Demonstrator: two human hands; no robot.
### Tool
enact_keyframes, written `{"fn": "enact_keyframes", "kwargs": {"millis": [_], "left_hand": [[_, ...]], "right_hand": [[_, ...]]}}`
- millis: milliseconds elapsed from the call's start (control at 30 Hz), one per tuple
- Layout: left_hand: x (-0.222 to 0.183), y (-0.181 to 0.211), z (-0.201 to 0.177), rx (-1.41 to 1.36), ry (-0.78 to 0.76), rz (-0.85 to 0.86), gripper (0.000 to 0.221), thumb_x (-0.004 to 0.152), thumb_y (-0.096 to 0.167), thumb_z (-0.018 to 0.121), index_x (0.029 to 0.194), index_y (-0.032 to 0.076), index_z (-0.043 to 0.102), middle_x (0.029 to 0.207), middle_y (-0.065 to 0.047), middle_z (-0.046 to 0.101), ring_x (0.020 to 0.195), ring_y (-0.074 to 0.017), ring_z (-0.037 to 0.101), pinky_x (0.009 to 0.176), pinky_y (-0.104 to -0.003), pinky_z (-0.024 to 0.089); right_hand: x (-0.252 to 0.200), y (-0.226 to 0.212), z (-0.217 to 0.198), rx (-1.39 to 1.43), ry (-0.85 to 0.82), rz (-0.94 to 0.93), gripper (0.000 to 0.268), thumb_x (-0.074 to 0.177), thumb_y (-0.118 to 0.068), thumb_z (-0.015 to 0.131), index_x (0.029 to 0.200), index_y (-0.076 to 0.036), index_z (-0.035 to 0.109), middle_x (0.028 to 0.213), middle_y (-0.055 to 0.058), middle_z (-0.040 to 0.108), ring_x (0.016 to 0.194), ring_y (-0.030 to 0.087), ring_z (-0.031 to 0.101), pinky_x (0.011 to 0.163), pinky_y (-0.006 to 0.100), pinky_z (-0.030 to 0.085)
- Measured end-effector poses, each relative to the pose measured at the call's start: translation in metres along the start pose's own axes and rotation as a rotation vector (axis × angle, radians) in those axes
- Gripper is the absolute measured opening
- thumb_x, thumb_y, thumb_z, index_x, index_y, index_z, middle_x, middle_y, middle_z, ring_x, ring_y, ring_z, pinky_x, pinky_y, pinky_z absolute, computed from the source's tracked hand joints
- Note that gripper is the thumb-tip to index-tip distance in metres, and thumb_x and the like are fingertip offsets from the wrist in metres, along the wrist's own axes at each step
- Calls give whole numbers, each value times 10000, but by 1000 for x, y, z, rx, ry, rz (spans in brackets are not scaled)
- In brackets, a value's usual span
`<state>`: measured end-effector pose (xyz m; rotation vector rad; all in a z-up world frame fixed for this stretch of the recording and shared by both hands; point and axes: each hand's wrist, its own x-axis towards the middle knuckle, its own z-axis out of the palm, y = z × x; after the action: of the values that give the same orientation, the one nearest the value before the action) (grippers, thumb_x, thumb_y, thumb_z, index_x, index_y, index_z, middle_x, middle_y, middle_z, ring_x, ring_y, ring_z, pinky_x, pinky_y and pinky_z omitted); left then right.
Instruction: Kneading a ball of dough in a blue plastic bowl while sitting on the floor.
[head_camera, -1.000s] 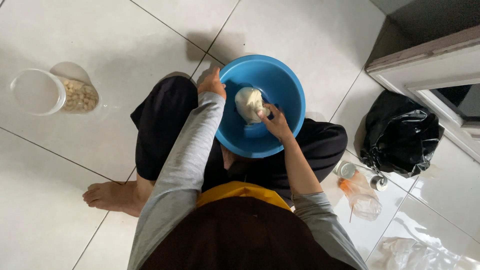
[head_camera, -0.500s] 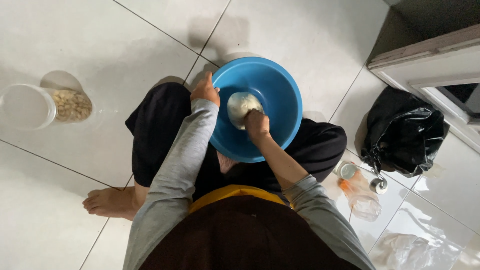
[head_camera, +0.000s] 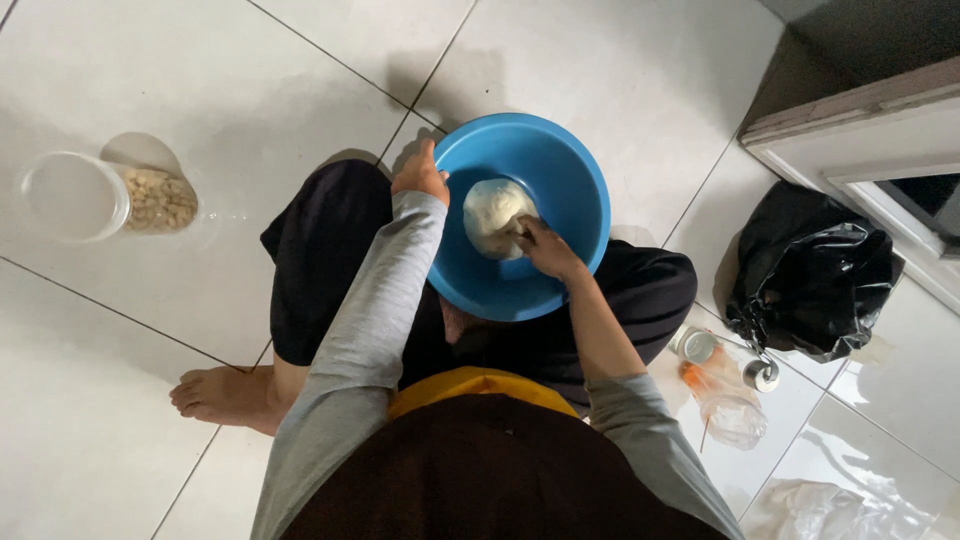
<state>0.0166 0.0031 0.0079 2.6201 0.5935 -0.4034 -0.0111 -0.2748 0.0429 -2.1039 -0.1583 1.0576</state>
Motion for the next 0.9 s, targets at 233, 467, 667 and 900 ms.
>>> {"fn": "enact_keyframes", "kwargs": {"millis": [233,467,667,900], "left_hand": [[3,1,6,-25,44,-11,478,980,329,681,1387,264,438,1047,-35,705,961,-303,753,834,-471,624],[1,1,-1,-80,17,-3,481,983,279,682,1402,218,454,1050,-78,719,966,-330,758,838,-488,618],[4,-5,15,-55,-7,11,554,999,305,673,1482,219,415,1113,-102,708,1002,-330,749,847,-497,613],[-4,1,7,-94,-66,-19,522,1026,282,640,1493,179,431,1177,-126,718,1011,-342,747,833,-525,627]], "right_hand": [[-63,-82,-36,-201,453,-330,138,1016,-115,669,1122,-89,753,808,131,717,725,296,710,633,402,564],[21,-98,17,-607,402,-232,293,969,-383,692,1155,-239,518,1075,81,568,900,431,727,790,556,612],[4,-52,42,-741,217,-25,343,964,-480,659,1056,-163,565,1053,113,608,923,464,723,799,575,609],[4,-11,61,-845,31,88,229,999,-377,594,995,-148,588,914,105,692,864,390,761,738,543,617]]}}
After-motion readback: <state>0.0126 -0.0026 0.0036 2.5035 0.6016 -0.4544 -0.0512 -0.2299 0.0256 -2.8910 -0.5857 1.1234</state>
